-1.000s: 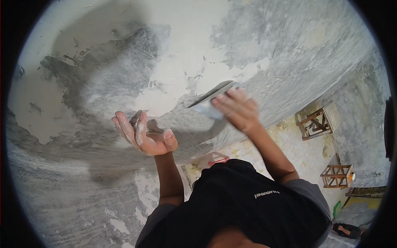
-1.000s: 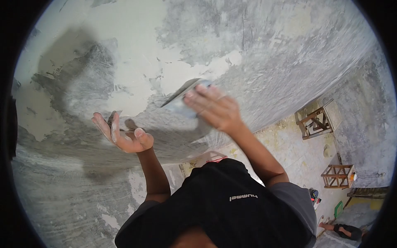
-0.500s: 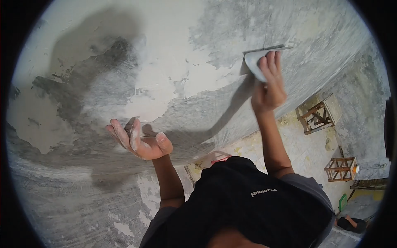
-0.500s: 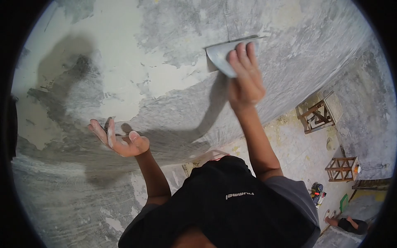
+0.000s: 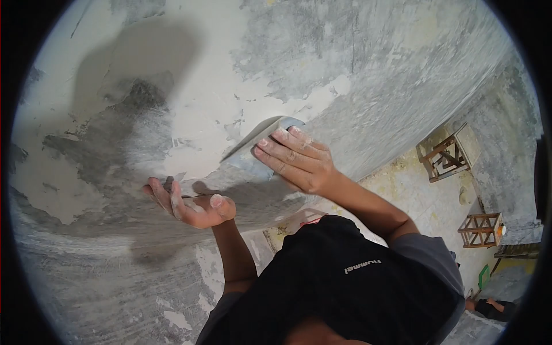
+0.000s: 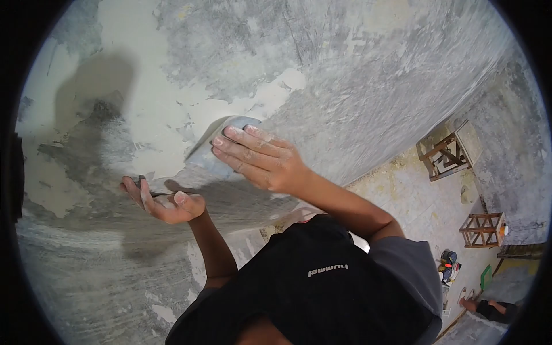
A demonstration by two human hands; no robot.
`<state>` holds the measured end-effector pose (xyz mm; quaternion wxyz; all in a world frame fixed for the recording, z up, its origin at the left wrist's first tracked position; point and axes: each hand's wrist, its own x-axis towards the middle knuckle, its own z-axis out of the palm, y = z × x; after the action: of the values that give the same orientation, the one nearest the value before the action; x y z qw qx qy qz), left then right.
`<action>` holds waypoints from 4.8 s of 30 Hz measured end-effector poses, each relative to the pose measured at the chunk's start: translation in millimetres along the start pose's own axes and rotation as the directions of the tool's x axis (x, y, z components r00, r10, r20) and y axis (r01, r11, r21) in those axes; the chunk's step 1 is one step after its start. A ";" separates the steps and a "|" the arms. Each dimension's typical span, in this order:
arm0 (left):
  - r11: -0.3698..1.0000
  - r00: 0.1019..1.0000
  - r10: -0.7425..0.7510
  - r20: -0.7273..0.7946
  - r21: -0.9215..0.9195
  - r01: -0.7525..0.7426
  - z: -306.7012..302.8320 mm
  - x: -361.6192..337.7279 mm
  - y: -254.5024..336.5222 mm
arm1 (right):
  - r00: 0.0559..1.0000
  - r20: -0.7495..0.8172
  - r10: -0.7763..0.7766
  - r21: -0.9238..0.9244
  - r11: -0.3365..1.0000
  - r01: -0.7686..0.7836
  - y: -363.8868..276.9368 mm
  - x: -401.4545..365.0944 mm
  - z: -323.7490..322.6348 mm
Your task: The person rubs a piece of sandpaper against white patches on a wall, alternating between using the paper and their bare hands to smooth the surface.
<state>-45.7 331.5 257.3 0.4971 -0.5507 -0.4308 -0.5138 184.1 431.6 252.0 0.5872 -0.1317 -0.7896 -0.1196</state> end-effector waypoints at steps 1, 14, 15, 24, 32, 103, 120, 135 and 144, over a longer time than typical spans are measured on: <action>1.000 1.000 -0.005 0.006 -0.015 0.005 -0.7 1.3 0.4 | 0.984 0.110 -0.142 0.004 0.990 0.143 -0.7 -2.1 -0.7; 0.998 0.998 0.020 -0.061 -0.063 -0.024 7.4 0.8 -3.3 | 0.937 0.168 -0.305 0.102 0.951 0.292 10.9 24.4 -5.3; 0.997 0.997 0.050 -0.060 -0.055 -0.053 6.1 0.2 -5.7 | 0.939 0.164 -0.301 0.109 0.952 0.286 18.7 34.1 -18.1; 0.995 0.993 0.087 -0.081 -0.037 -0.091 9.3 0.9 -4.0 | 0.885 0.172 -0.433 0.075 0.901 0.427 29.1 45.2 -17.4; 0.996 0.993 0.086 -0.083 -0.014 -0.087 10.3 1.5 -2.9 | 0.867 0.201 -0.456 0.067 0.889 0.452 43.0 45.3 -27.0; 0.989 0.943 -0.128 0.308 0.114 0.097 -22.1 -11.8 7.5 | 0.963 0.024 0.268 0.662 0.718 -0.217 -62.4 20.8 -1.4; 0.983 0.882 -0.183 0.434 0.085 0.161 -35.0 8.6 20.0 | 0.643 0.497 0.582 0.855 -0.455 -0.250 -45.1 42.3 -21.3; 0.919 0.961 -0.142 0.238 -0.330 0.218 -59.5 4.7 83.0 | 0.385 0.765 0.517 0.641 -0.553 -0.532 -65.1 0.7 -36.5; 0.472 0.722 -0.648 0.242 -0.616 0.631 -54.9 10.2 91.6 | 0.981 0.078 0.177 0.597 0.779 -0.188 -54.7 -5.5 -57.2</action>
<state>38.0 264.5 256.7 0.0456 -0.4811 -0.3872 -0.7852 217.7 360.3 261.0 0.6006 -0.0153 -0.7750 0.1960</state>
